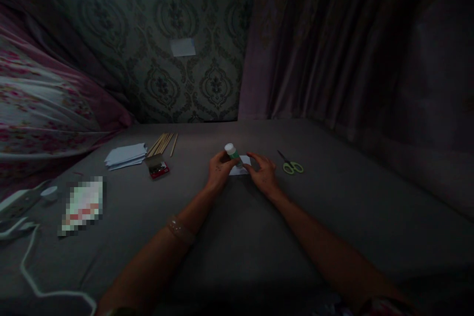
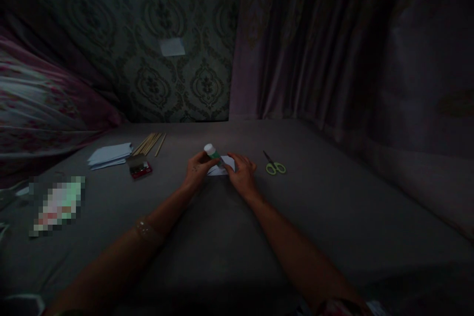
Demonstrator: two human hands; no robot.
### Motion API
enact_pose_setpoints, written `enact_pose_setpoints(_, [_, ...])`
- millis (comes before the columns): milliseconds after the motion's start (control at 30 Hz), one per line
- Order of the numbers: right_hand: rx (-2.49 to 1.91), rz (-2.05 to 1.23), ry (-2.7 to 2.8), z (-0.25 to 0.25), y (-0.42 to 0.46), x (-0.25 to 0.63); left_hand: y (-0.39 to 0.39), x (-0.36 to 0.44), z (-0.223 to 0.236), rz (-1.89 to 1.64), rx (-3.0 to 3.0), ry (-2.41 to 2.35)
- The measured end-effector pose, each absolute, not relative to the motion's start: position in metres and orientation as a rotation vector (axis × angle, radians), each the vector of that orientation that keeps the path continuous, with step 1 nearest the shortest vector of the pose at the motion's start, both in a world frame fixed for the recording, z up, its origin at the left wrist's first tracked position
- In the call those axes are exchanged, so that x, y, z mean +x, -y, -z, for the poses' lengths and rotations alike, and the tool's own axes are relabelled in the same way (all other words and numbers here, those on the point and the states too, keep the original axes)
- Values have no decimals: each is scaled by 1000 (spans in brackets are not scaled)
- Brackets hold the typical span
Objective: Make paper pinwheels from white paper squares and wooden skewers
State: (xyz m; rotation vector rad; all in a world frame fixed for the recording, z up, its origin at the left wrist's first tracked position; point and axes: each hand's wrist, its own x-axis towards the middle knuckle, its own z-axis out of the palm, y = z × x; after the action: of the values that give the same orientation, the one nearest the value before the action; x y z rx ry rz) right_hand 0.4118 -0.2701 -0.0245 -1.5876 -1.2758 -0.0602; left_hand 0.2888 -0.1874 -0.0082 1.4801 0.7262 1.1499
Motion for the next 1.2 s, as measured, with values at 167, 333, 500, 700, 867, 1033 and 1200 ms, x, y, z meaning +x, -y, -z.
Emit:
enact_pose_setpoints(167, [-1677, 38, 1358, 26, 272, 406, 199, 291, 7, -1116, 1462, -609])
enact_pose_setpoints(333, [-1695, -30, 1332, 26, 271, 407, 201, 296, 10, -1075, 1455, -594])
enact_pose_setpoints(500, [-1491, -233, 1194, 21, 268, 418, 189, 291, 10, -1030, 1547, -607])
enact_pose_setpoints(700, [-1596, -238, 1004, -5, 274, 452, 166, 262, 12, -1086, 1931, -1053])
enact_pose_setpoints(867, [-1629, -299, 1058, -24, 269, 467, 168, 258, 16, -905, 2344, -1076])
enact_pose_setpoints(1033, [-1669, -286, 1226, -32, 244, 459, 180, 260, 17, -740, 2622, -944])
enact_pose_setpoints(1200, [-1925, -67, 1368, -35, 223, 437, 185, 258, 16, -616, 2685, -933])
